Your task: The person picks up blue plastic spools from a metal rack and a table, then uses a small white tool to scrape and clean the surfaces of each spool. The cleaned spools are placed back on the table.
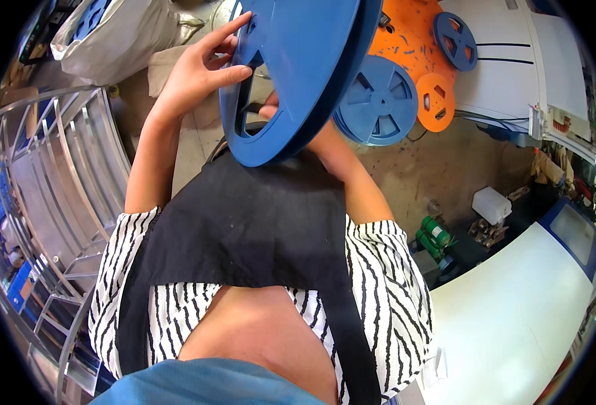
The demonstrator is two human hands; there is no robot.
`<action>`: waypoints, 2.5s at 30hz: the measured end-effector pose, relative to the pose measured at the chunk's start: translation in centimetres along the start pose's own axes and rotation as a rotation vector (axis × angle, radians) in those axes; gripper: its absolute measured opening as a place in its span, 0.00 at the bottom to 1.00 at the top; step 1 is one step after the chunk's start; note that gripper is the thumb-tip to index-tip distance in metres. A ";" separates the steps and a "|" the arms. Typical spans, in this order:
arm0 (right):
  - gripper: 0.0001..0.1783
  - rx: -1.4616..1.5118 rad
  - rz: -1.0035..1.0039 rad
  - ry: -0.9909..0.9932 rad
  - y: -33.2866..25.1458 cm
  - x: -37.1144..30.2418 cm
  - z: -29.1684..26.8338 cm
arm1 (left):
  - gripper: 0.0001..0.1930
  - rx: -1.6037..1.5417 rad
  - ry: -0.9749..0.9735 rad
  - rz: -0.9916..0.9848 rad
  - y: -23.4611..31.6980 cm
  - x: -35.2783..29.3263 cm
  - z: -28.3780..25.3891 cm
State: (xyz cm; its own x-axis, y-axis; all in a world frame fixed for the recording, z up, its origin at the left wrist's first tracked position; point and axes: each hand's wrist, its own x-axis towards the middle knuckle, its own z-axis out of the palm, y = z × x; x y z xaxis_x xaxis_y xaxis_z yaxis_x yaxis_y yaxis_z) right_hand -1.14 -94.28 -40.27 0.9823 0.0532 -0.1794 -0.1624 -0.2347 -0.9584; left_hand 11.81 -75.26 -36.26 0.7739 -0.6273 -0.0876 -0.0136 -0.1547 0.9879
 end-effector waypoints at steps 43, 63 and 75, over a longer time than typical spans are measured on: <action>0.17 0.185 -0.212 -0.220 -10.0 0.9 -8.4 | 0.46 0.795 0.145 0.764 7.3 -4.2 -3.5; 0.19 0.193 -0.053 -0.521 -11.4 -1.0 -10.1 | 0.45 0.769 0.062 0.758 6.7 -3.7 -2.8; 0.14 0.821 -0.143 -0.249 -5.9 -0.3 -9.7 | 0.42 0.449 0.104 0.604 4.0 -3.0 -4.1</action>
State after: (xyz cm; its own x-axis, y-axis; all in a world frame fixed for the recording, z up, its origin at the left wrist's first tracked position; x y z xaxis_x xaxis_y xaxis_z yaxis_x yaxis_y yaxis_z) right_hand 0.40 -102.28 -32.38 0.9650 0.2623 0.0036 -0.1492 0.5600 -0.8149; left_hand 12.00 -70.86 -31.56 0.6056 -0.6299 0.4863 -0.6928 -0.1168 0.7116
